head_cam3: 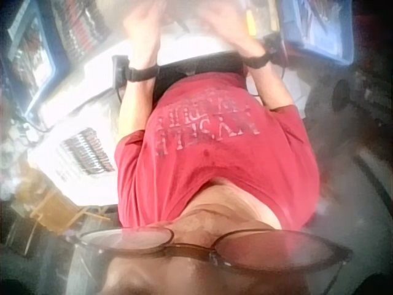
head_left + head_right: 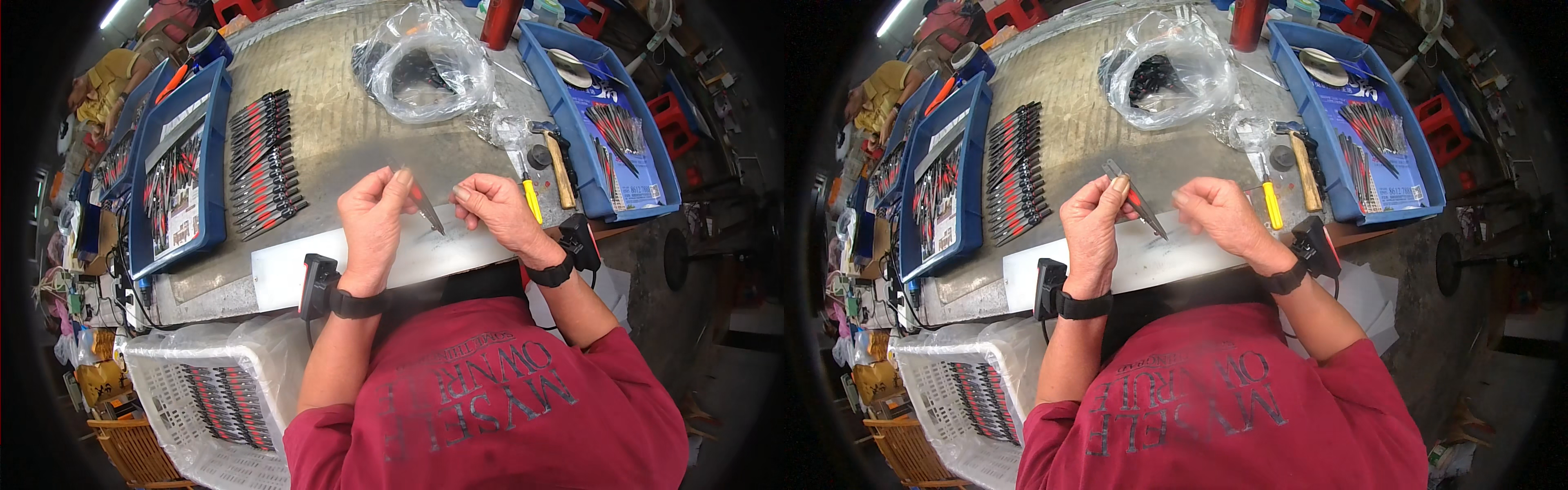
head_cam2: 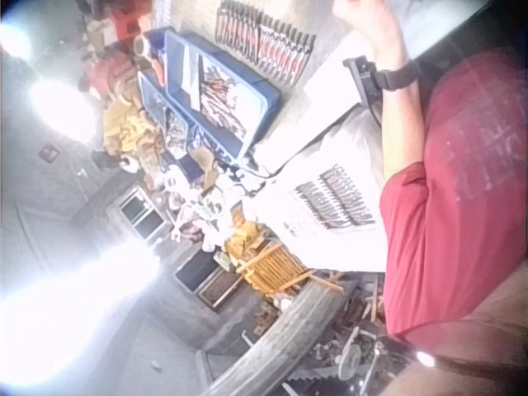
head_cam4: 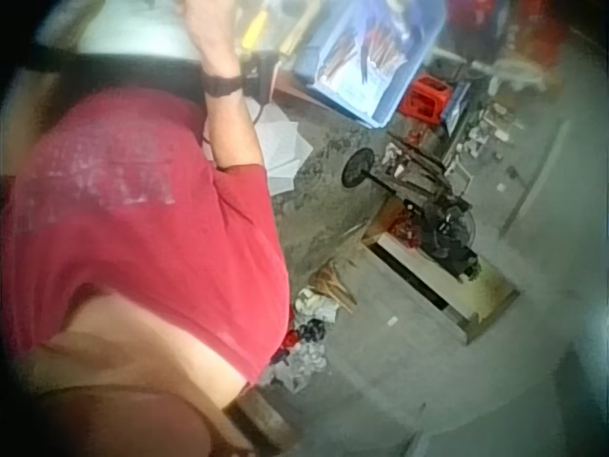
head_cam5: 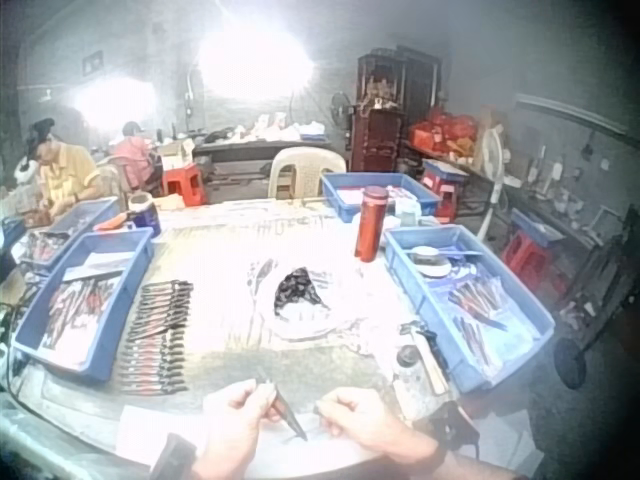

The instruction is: The person repeatedly picks up a metal blade and a black handle, inserts the blade into the handle, and places the assembled knife on the table. The process is repeated multiple times with different blades and handles.

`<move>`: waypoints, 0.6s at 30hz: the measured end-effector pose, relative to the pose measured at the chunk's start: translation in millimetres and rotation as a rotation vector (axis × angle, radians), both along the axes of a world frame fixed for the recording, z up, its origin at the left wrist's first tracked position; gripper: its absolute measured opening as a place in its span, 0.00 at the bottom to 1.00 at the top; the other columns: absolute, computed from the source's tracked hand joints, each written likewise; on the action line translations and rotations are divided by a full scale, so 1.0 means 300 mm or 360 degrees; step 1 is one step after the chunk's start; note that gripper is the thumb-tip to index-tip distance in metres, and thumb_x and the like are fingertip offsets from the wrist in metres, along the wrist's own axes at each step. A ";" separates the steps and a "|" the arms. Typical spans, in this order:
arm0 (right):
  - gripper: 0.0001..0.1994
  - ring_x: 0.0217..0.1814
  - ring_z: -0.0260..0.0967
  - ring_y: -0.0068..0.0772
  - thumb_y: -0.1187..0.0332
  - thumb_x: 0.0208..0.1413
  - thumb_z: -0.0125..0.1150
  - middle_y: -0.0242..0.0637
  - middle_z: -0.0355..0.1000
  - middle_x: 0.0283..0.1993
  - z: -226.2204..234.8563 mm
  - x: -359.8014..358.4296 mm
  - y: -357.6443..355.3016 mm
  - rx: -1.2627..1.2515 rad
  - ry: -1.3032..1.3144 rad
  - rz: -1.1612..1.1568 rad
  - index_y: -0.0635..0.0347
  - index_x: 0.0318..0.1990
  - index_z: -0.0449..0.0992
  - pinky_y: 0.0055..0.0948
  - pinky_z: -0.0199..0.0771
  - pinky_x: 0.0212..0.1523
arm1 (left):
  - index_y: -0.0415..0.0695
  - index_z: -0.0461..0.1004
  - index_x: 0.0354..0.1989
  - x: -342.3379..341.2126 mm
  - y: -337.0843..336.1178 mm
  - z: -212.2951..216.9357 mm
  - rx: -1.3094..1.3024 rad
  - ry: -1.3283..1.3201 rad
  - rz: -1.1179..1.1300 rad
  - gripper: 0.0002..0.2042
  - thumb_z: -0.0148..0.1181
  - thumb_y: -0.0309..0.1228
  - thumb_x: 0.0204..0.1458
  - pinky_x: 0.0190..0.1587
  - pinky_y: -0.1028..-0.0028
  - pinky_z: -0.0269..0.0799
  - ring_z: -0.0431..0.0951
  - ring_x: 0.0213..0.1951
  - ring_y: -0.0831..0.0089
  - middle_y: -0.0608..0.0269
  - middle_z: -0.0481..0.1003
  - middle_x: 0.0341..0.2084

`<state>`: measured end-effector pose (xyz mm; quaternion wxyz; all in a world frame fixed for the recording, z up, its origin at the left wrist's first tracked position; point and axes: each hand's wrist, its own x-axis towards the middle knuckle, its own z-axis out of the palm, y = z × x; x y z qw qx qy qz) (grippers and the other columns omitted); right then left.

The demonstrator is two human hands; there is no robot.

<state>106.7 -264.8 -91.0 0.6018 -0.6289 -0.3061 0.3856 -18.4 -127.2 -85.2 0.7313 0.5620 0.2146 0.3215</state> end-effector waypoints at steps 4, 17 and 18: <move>0.11 0.23 0.63 0.14 0.63 0.59 0.56 0.27 0.70 0.24 0.004 0.003 -0.001 0.0039 -0.0006 -0.0016 0.63 0.32 0.75 0.17 0.64 0.25 | 0.36 0.76 0.34 -0.005 0.008 0.000 -0.0202 0.0001 0.0008 0.07 0.58 0.28 0.54 0.27 0.81 0.72 0.72 0.22 0.81 0.65 0.75 0.22; 0.11 0.22 0.61 0.13 0.65 0.60 0.55 0.27 0.69 0.24 -0.022 -0.004 -0.007 -0.0009 0.0042 0.0008 0.63 0.30 0.73 0.16 0.62 0.24 | 0.37 0.75 0.35 -0.022 0.127 -0.049 -0.0803 -0.0125 0.0136 0.07 0.58 0.29 0.55 0.27 0.80 0.72 0.71 0.23 0.80 0.66 0.73 0.23; 0.11 0.22 0.60 0.13 0.65 0.60 0.55 0.27 0.69 0.24 -0.023 -0.004 -0.007 0.0016 0.0049 0.0019 0.63 0.30 0.73 0.16 0.62 0.24 | 0.37 0.75 0.35 -0.022 0.127 -0.048 -0.0798 -0.0115 0.0141 0.07 0.58 0.29 0.55 0.27 0.80 0.72 0.71 0.23 0.80 0.66 0.73 0.23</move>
